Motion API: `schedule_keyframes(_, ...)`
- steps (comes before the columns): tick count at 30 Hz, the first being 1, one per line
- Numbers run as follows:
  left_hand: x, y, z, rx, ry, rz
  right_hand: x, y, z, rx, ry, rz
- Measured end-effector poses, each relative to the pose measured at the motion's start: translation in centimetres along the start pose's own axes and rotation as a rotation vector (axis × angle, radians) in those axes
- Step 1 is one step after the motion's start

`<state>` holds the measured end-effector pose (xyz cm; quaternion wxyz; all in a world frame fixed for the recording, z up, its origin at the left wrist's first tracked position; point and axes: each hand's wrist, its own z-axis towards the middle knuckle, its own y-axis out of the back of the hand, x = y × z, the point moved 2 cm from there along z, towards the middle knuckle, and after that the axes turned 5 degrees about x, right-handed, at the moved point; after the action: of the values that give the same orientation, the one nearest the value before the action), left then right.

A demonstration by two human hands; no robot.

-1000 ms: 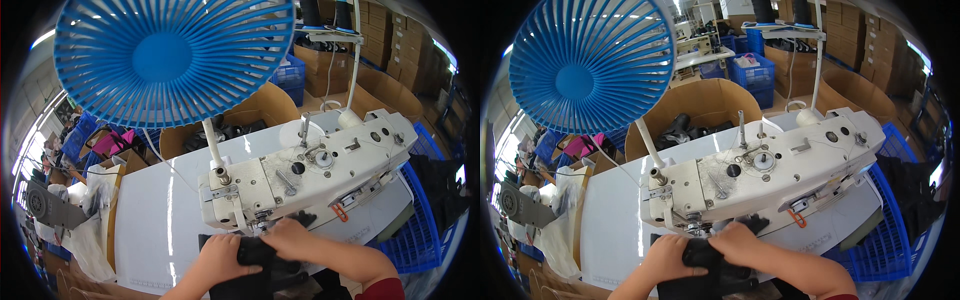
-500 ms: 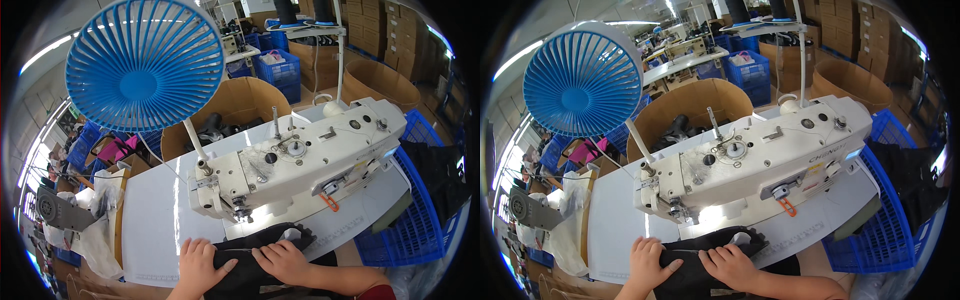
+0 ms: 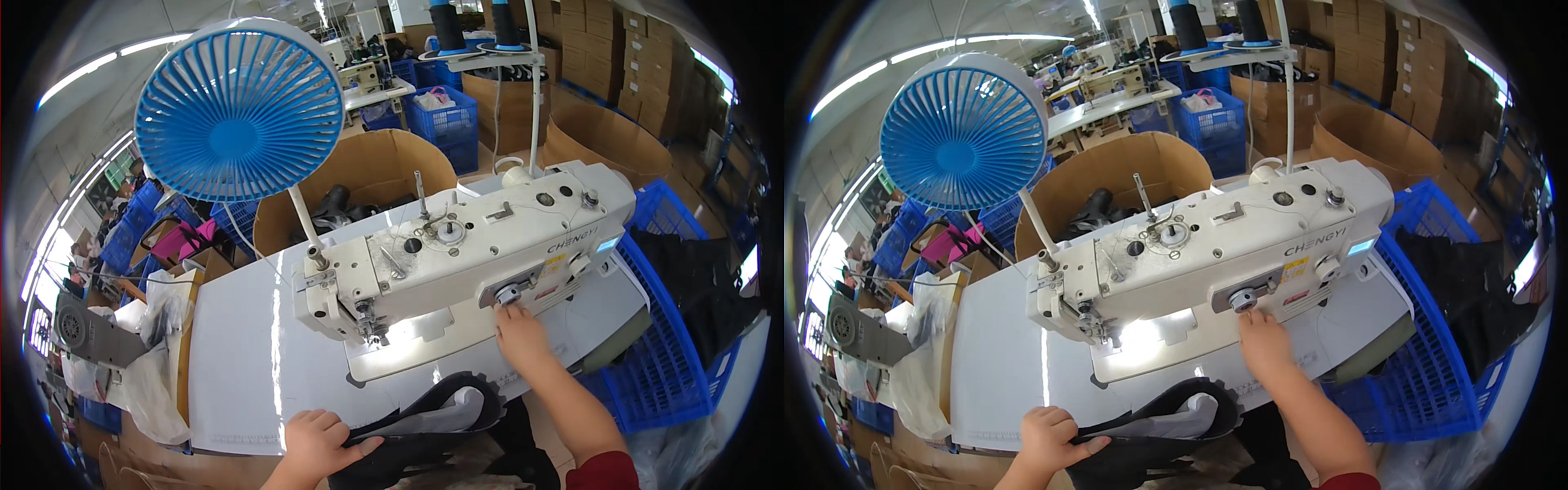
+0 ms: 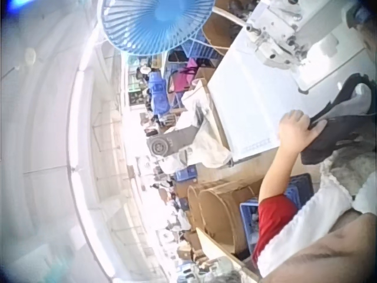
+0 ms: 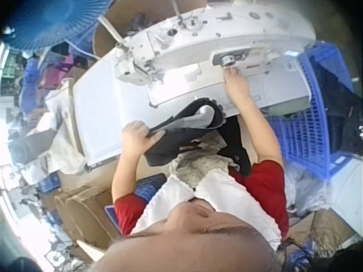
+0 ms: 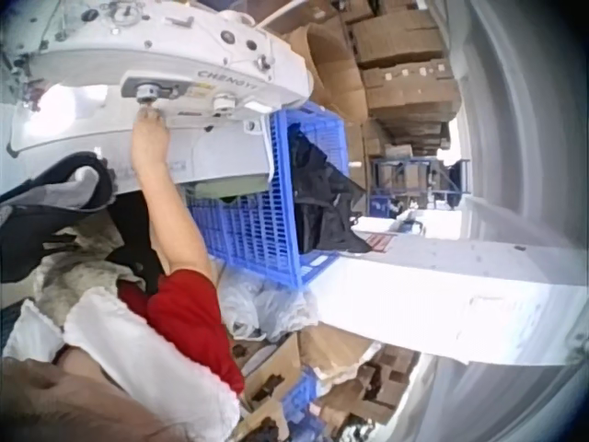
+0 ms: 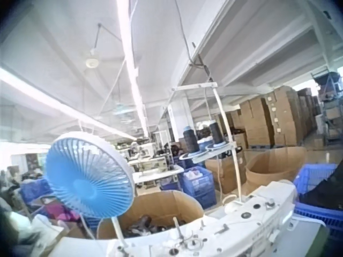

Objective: The person fills a water bottle from a water dispenser, caps it, and walks over to a workstation. They then take a shoe component from a crate and sew it using a sewing machine.

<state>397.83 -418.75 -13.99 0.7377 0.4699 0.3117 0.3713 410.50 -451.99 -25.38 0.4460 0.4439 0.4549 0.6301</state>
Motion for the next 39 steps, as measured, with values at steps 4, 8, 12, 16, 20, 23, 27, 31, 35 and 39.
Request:
schedule_keyframes(4,-0.5,1.5,-1.1,-0.041,-0.055,-0.029,0.0,-1.4,-0.2,0.013,-0.02,-0.016)
schedule_keyframes(8,-1.2,2.9,-1.7,-0.064,-0.092,-0.144,-0.4,-0.4,-0.7,-0.028,0.001,0.025)
schedule_keyframes(12,-1.5,2.7,-1.6,-0.074,-0.121,-0.188,-1.4,1.0,-1.5,0.061,0.001,0.855)
schedule_keyframes(16,-1.9,2.7,-2.0,-0.057,-0.195,-0.202,3.0,7.7,-2.8,0.432,-0.036,1.453)
schedule_keyframes(20,-2.5,3.0,-1.4,-0.069,-0.246,-0.264,6.6,12.0,-3.9,0.645,0.524,1.0)
schedule_keyframes(23,-2.8,3.1,-1.2,-0.059,-0.253,-0.256,7.6,12.2,-4.5,0.638,0.693,0.833)
schedule_keyframes(27,-3.3,3.3,-1.3,-0.071,-0.265,-0.249,8.7,12.3,-4.7,0.733,0.706,0.839)
schedule_keyframes(31,-3.5,3.5,-1.5,-0.053,-0.259,-0.256,9.5,12.2,-4.8,0.806,0.703,0.845)
schedule_keyframes(35,-3.7,3.6,-1.6,-0.045,-0.256,-0.256,9.8,12.1,-5.1,0.816,0.691,0.87)
schedule_keyframes(39,-3.6,3.5,-1.6,-0.055,-0.266,-0.258,9.7,11.8,-5.2,0.922,0.579,0.948)
